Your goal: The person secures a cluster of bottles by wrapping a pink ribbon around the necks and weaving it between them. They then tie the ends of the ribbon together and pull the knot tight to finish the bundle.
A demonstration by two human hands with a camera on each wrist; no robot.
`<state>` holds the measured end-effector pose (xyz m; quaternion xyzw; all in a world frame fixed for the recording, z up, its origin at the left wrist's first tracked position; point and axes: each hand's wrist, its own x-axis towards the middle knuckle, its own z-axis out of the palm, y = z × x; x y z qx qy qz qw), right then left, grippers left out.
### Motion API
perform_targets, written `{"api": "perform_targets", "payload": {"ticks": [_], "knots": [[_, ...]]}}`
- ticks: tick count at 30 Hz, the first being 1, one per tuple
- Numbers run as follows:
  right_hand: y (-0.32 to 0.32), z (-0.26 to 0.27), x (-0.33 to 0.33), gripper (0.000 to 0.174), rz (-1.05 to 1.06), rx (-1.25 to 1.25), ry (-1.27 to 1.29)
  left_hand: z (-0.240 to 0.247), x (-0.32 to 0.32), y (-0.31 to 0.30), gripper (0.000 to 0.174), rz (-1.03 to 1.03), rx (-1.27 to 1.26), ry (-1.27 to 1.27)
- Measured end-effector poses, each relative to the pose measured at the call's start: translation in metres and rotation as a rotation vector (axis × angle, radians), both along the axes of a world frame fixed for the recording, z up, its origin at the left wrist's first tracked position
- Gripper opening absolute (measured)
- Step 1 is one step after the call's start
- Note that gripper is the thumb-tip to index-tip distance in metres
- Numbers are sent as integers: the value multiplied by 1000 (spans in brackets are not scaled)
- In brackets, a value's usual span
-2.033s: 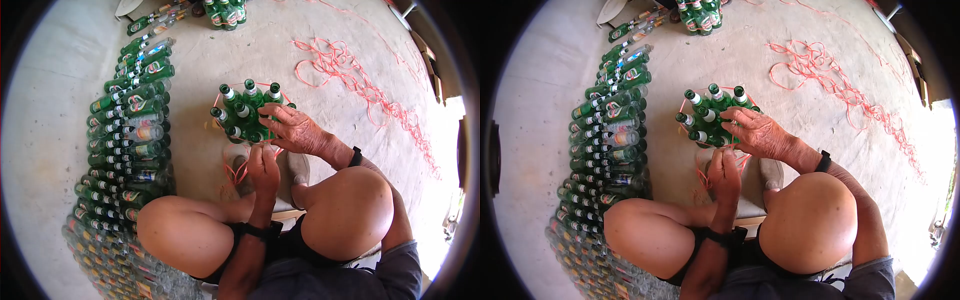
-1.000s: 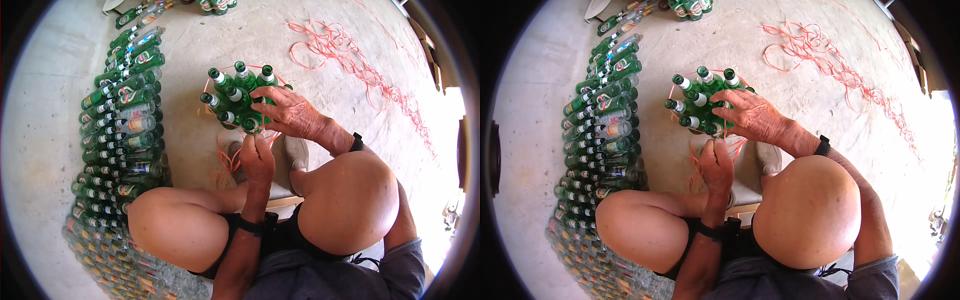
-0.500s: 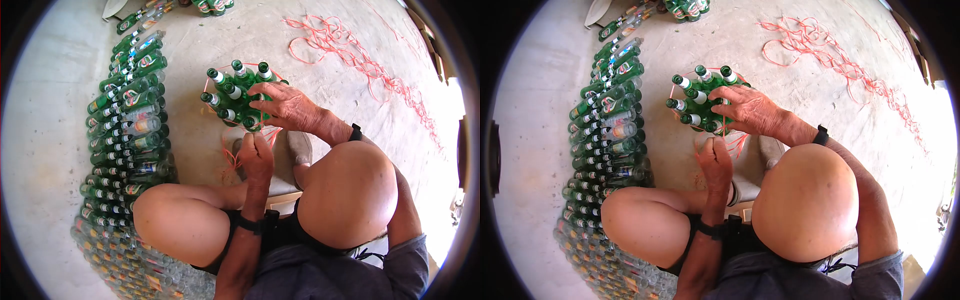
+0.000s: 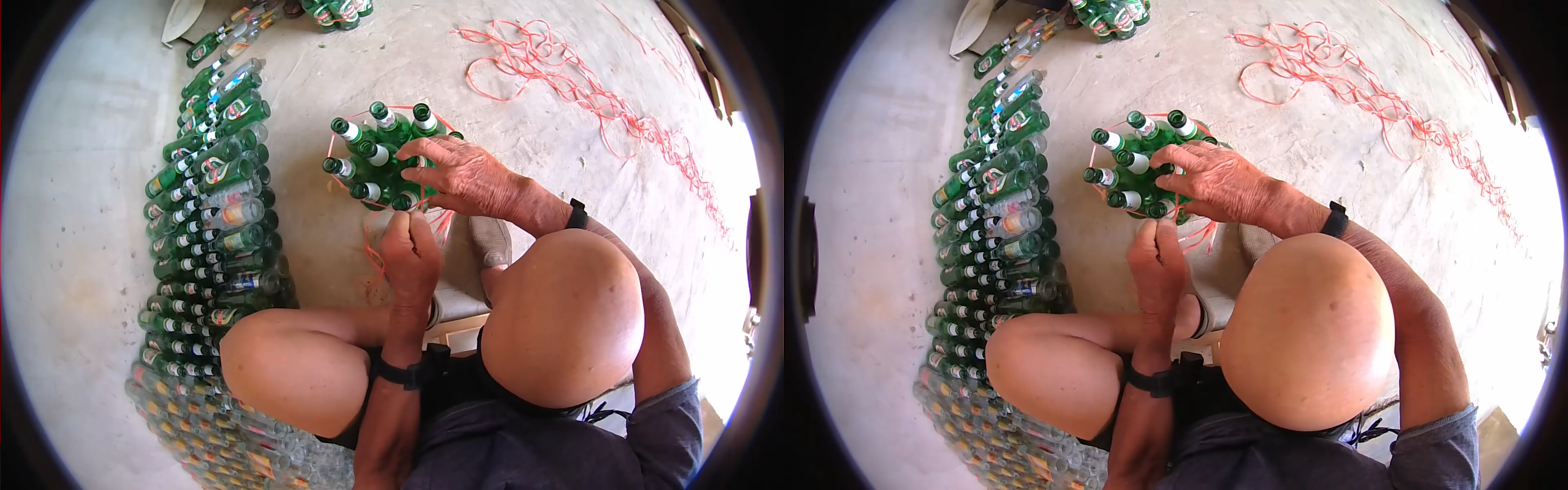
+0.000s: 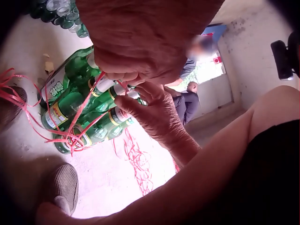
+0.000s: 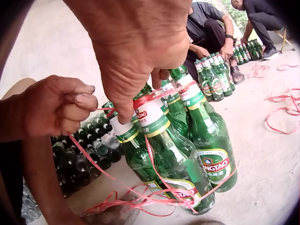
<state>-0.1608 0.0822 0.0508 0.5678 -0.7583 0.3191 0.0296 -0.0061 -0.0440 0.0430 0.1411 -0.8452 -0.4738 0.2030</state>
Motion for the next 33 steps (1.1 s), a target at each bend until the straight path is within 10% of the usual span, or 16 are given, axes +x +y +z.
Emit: {"api": "perform_targets", "payload": {"ticks": [17,33], "knots": [[0,0,5,36,-35,46,-14,18,-36,-40,35,50,283,-10],[-6,-2,7,13,-102,4,72,-12,-48,-64,19,-58,-225,-40]]}}
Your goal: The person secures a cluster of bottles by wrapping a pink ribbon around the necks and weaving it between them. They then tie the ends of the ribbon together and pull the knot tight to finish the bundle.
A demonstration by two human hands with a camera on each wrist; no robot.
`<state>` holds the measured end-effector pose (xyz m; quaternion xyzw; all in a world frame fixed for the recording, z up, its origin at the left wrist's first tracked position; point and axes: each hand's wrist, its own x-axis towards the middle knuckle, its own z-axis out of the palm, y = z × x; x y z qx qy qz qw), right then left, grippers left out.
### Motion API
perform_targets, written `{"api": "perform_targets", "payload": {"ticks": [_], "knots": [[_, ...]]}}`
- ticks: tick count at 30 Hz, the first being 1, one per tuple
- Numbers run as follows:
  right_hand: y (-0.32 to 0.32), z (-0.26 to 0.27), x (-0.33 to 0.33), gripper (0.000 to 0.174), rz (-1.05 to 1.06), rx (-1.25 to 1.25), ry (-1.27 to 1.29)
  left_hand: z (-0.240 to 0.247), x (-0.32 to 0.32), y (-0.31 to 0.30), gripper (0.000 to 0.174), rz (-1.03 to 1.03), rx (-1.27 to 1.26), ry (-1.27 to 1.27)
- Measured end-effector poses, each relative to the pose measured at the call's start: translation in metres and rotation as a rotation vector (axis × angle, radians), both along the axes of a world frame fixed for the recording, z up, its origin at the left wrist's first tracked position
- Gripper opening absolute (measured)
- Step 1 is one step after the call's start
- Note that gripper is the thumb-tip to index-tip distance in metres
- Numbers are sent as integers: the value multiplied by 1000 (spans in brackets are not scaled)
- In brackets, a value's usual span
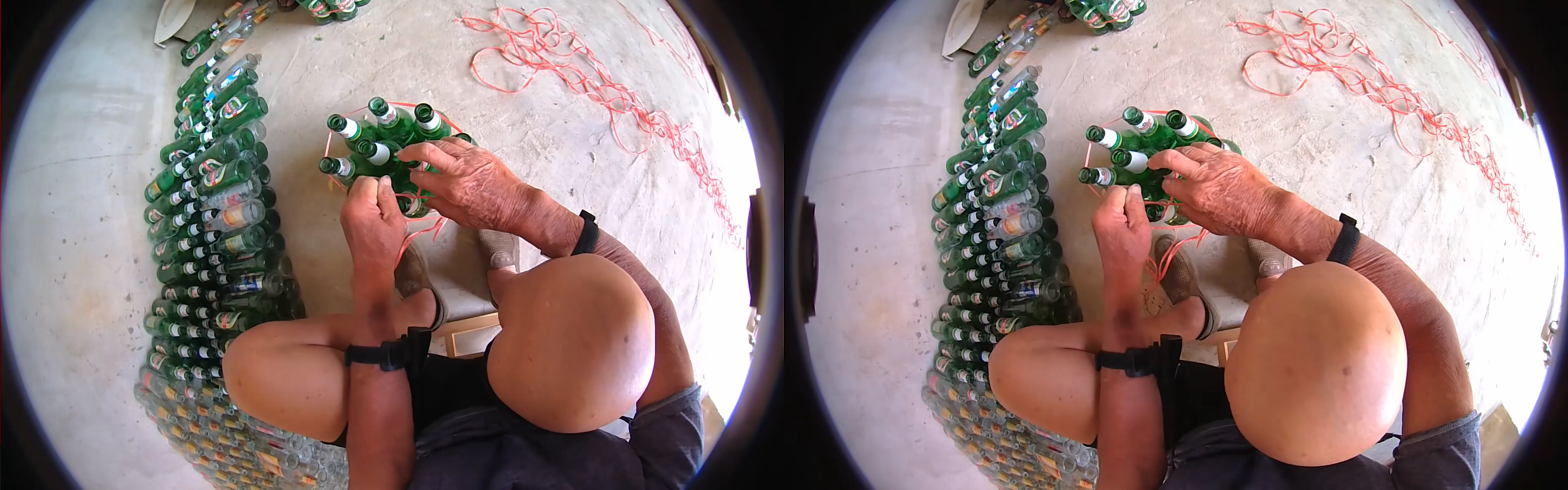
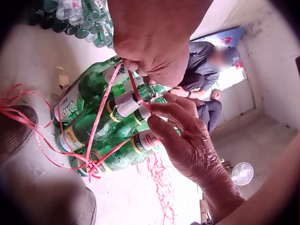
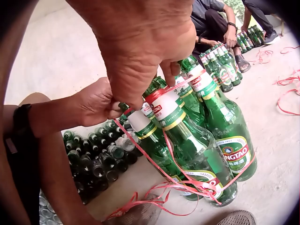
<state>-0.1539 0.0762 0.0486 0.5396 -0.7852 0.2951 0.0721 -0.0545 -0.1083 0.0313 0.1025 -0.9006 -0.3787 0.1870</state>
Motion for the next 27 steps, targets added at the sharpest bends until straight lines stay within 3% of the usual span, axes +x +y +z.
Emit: {"api": "perform_targets", "payload": {"ticks": [11,14,17,23,27], "knots": [[-1,1,1,9,-6,20,-6,0,15,12,10,88,-138,98],[0,5,1,25,10,66,-42,-3,20,14,10,110,-163,105],[-2,3,2,10,-7,23,8,-3,25,19,10,173,-165,108],[-1,6,2,10,-6,43,12,-7,32,20,8,256,-177,65],[-2,6,1,11,2,42,12,-5,38,22,15,304,-209,37]]}}
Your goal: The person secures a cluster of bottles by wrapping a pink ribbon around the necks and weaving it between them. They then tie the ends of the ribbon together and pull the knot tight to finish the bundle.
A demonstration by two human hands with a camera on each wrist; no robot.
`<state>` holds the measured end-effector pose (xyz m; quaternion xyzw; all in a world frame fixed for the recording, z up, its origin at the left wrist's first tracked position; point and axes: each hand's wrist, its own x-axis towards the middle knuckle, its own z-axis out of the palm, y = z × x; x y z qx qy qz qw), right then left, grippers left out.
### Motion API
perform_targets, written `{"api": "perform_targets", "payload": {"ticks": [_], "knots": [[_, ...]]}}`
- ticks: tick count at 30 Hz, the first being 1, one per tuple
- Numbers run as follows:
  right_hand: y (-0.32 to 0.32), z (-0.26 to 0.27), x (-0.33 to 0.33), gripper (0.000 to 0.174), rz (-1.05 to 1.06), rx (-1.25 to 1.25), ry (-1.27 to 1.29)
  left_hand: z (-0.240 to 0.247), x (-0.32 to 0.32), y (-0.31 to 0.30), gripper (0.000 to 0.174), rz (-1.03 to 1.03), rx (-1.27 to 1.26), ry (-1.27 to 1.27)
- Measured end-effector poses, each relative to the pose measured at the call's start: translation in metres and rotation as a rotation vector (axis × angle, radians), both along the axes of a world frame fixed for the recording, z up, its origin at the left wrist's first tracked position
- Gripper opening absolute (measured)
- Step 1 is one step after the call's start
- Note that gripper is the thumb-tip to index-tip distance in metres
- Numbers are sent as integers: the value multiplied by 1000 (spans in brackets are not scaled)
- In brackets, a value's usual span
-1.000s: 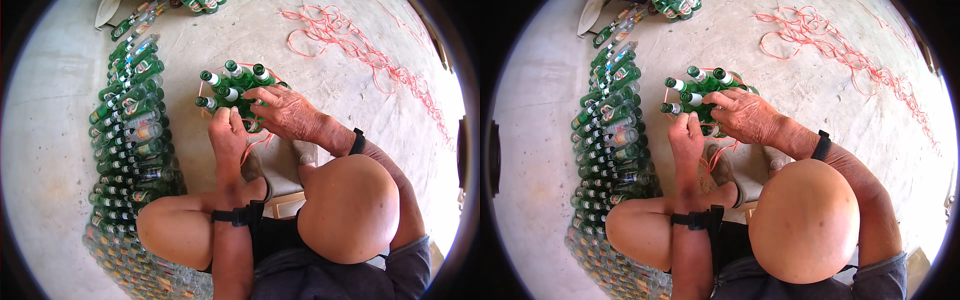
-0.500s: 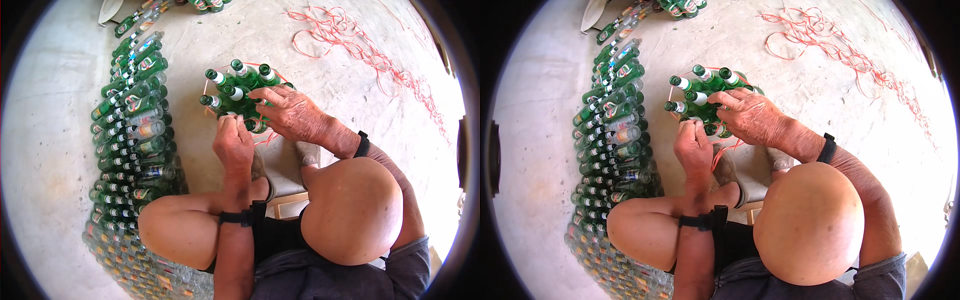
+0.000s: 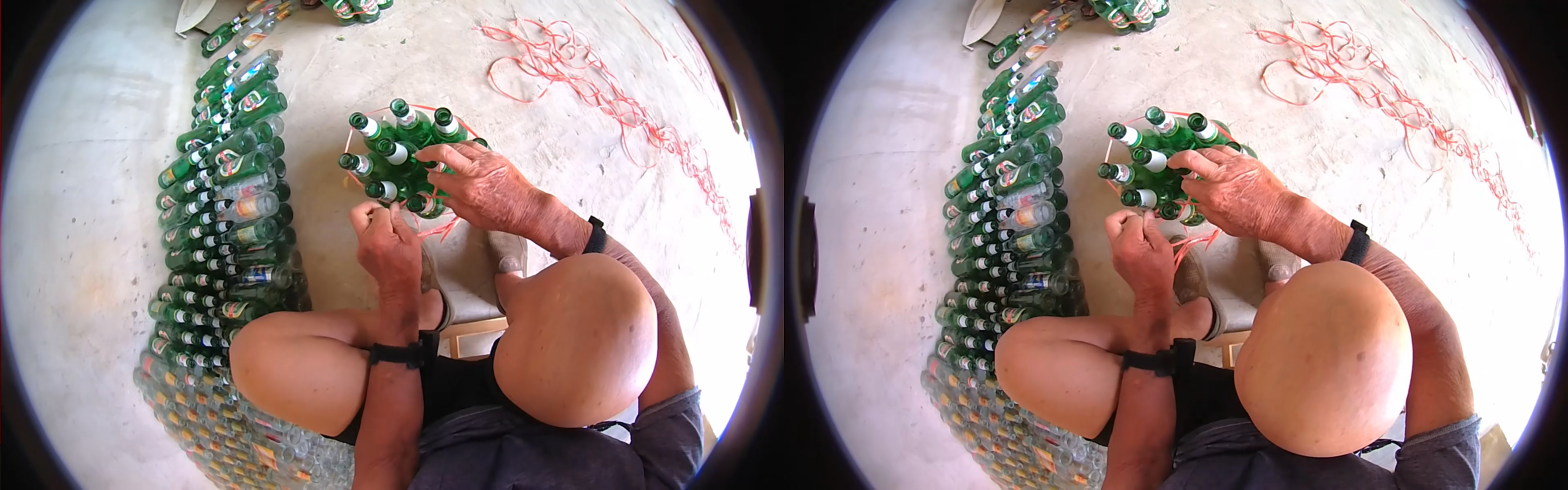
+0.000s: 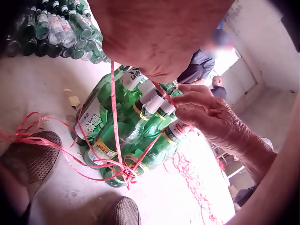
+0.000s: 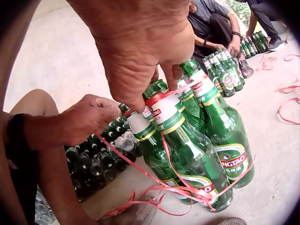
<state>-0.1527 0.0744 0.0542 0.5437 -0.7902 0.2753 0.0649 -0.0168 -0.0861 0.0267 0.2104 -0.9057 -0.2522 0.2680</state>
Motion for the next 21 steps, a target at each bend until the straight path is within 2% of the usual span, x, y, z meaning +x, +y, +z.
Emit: {"api": "perform_targets", "payload": {"ticks": [2,11,14,21], "knots": [[0,0,1,12,0,7,3,-3,5,-1,17,20,-31,-74],[2,1,0,19,31,8,-6,-2,12,-4,30,94,213,-233],[3,4,1,23,33,35,-8,-3,12,-3,33,86,105,-212],[4,8,-5,31,79,61,-64,-15,11,-2,32,118,147,-192]]}}
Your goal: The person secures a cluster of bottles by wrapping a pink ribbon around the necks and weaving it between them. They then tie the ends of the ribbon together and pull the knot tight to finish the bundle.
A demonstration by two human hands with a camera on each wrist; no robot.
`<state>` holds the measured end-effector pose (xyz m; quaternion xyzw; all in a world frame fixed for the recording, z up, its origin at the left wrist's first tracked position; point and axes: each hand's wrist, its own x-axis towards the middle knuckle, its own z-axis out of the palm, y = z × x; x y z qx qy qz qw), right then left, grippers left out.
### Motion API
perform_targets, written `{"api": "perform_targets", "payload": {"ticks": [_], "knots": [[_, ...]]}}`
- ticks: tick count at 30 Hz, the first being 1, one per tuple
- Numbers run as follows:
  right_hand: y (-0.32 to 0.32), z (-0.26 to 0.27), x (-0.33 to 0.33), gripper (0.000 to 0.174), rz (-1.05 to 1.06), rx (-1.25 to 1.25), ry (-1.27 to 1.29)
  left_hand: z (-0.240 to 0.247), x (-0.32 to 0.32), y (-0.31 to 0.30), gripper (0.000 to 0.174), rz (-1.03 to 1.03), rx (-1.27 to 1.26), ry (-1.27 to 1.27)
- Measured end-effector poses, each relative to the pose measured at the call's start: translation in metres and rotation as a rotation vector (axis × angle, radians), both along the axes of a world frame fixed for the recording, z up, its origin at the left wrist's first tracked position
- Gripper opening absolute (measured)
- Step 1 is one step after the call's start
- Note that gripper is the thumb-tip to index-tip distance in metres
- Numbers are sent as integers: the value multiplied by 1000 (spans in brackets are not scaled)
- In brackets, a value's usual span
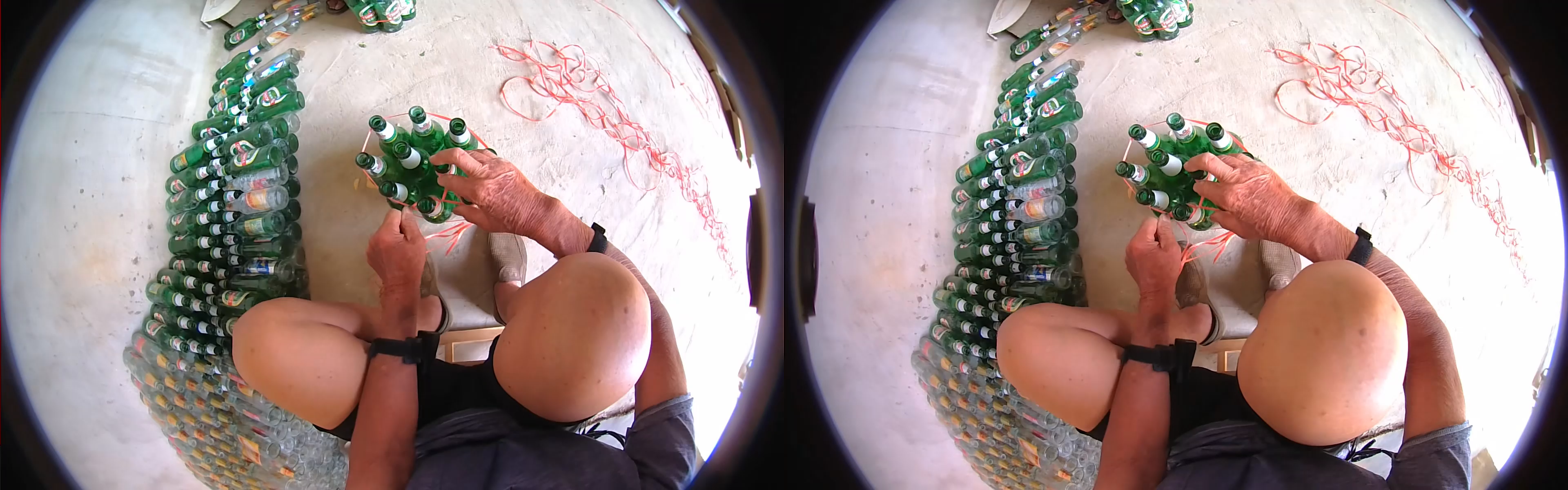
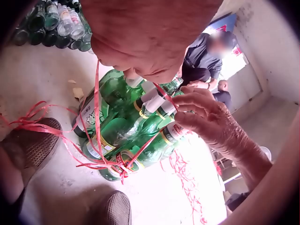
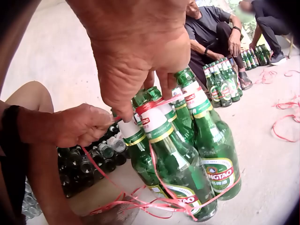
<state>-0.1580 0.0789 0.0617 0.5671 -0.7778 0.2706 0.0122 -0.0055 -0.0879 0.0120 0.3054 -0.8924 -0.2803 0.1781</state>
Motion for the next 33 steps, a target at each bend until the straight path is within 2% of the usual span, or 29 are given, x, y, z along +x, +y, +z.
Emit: {"api": "perform_targets", "payload": {"ticks": [5,8,11,14,23,26,33], "knots": [[-2,12,-3,45,12,24,-73,-7,-2,3,33,27,-2,39],[-5,12,-3,53,-4,21,-62,-14,-1,2,25,48,90,-12],[-6,8,-6,54,5,43,-60,-12,-2,4,27,71,122,-15],[-5,8,-8,68,21,105,-105,-10,-3,6,29,75,142,8],[-6,13,-19,75,99,148,-190,-39,-2,6,34,48,83,205],[-6,14,-23,76,124,170,-238,-36,-2,8,34,64,52,183],[-2,17,-28,73,194,132,-201,-32,-3,18,36,95,181,228]]}}
